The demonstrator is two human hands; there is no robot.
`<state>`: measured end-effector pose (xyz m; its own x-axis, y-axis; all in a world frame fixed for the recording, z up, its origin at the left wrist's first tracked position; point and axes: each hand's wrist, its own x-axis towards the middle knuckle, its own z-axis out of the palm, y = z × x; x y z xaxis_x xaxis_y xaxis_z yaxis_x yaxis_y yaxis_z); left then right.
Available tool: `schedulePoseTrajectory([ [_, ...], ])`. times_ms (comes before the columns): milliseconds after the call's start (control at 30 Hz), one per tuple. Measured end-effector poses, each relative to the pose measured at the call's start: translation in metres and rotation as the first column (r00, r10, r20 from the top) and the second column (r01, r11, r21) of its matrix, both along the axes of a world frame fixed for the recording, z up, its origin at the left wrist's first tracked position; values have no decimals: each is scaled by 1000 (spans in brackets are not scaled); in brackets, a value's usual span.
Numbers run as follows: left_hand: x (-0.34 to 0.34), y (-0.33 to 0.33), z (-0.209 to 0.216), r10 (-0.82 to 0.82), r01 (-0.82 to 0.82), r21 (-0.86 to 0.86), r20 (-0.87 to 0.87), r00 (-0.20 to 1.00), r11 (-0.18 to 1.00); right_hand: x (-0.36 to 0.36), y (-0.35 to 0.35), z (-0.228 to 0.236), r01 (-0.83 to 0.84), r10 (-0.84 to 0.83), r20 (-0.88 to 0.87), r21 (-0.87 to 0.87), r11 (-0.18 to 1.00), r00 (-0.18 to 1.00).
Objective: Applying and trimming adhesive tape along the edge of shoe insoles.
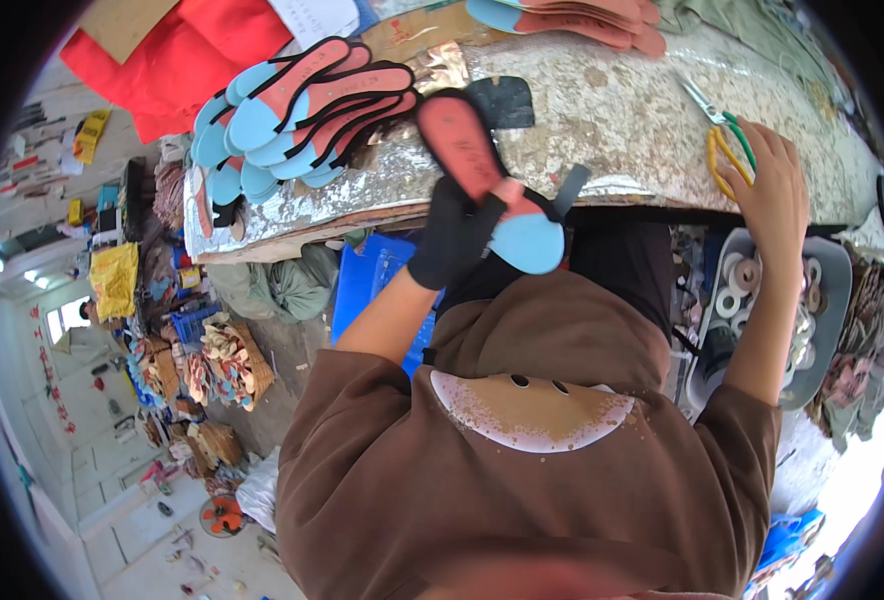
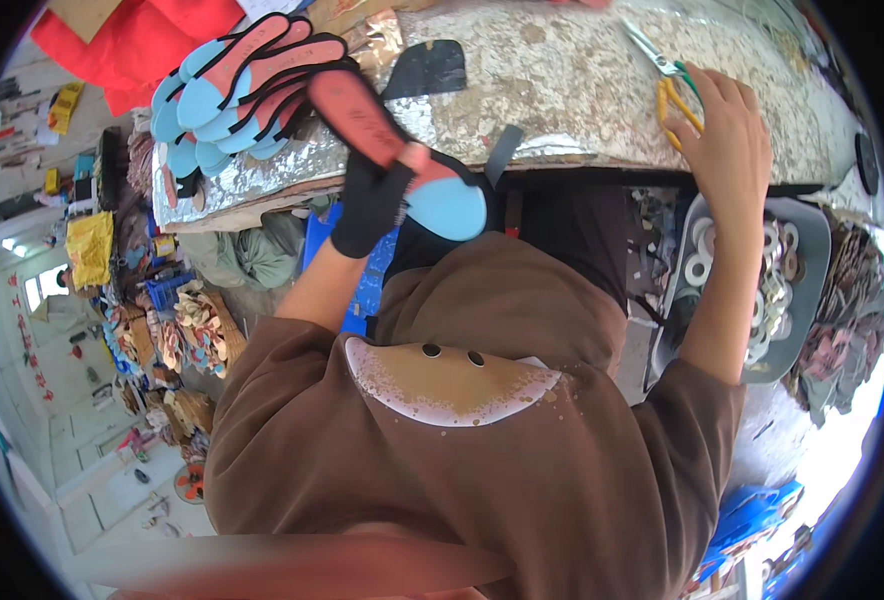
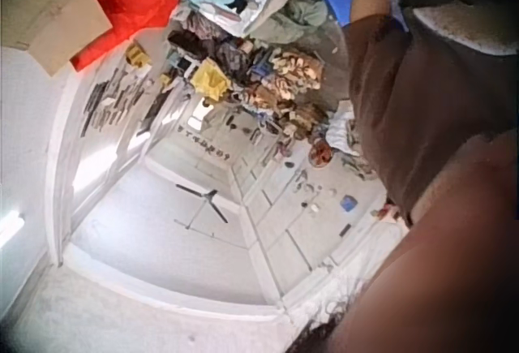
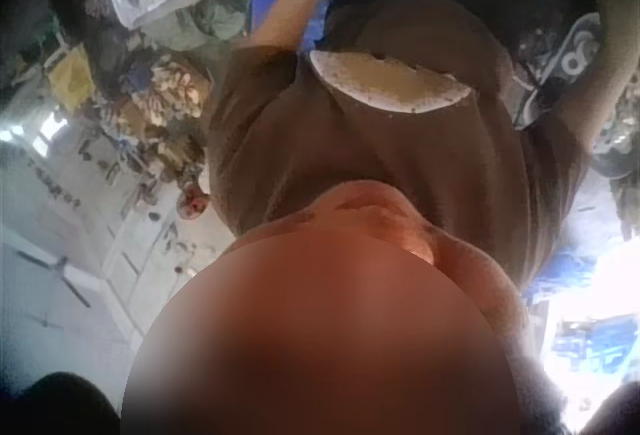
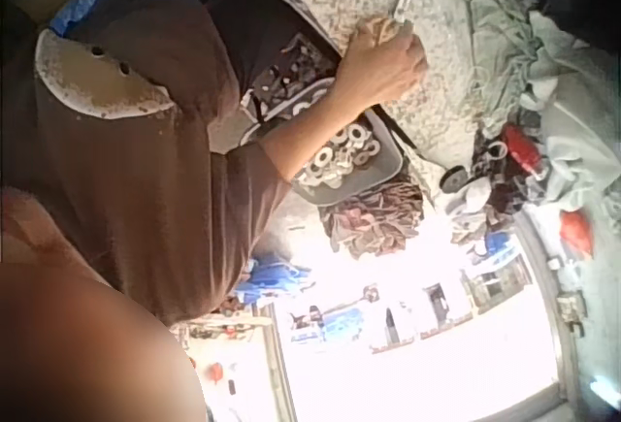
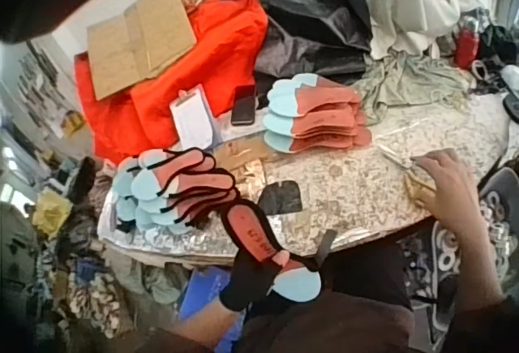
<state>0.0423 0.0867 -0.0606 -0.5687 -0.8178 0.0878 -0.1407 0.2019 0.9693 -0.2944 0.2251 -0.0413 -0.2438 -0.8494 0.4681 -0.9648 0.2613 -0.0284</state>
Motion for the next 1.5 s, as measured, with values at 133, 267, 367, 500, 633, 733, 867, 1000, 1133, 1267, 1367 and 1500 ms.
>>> schedulePoseTrajectory([
  [133, -20, 13, 6, -178, 172, 139, 36, 983, 975, 81, -19, 4, -369, 266, 684, 6, 929, 679],
  [267, -23, 18, -4, -37, 44, 123, -60, 998, 991, 146, -19, -37, -527, 395, 697, -30, 849, 598],
  [367, -5, 19, -37, 119, -120, -33, -26, 993, 992, 152, -31, -45, -532, 421, 727, -91, 842, 542],
  [500, 3, -9, -42, -99, 81, 250, 60, 993, 965, 150, -42, -70, -563, 240, 970, -172, 809, 48],
  [633, -10, -30, -17, 159, 225, 665, -465, 871, 713, 172, -48, -54, -429, 359, 913, -251, 868, 192],
  [733, -36, -37, 31, 29, -13, 171, -90, 996, 985, 173, -55, -55, -467, 435, 795, -220, 857, 422],
  [867, -6, -133, 48, 475, 357, -901, 433, 766, 245, 98, -46, -46, -149, 258, 707, -213, 966, 659],
  [1000, 11, -200, 87, 592, 630, -714, 660, 462, 305, 5, -20, -44, 19, 76, 370, -247, 969, 926],
  [1133, -49, -233, 55, 232, 443, -889, 458, 858, 115, -45, -3, -75, 192, -175, 267, -37, 981, 948],
  [1267, -160, -235, 38, -44, 364, -931, 364, 930, -12, -49, -9, -81, 328, -317, 248, -4, 945, 916],
  [1367, -225, -227, 27, 161, 372, -905, 406, 899, 205, -47, -10, -80, 346, -333, 255, -8, 938, 908],
  [1500, -247, -254, 5, 274, 491, -793, 593, 757, 360, -45, -13, -78, 312, -288, 295, -34, 950, 911],
])
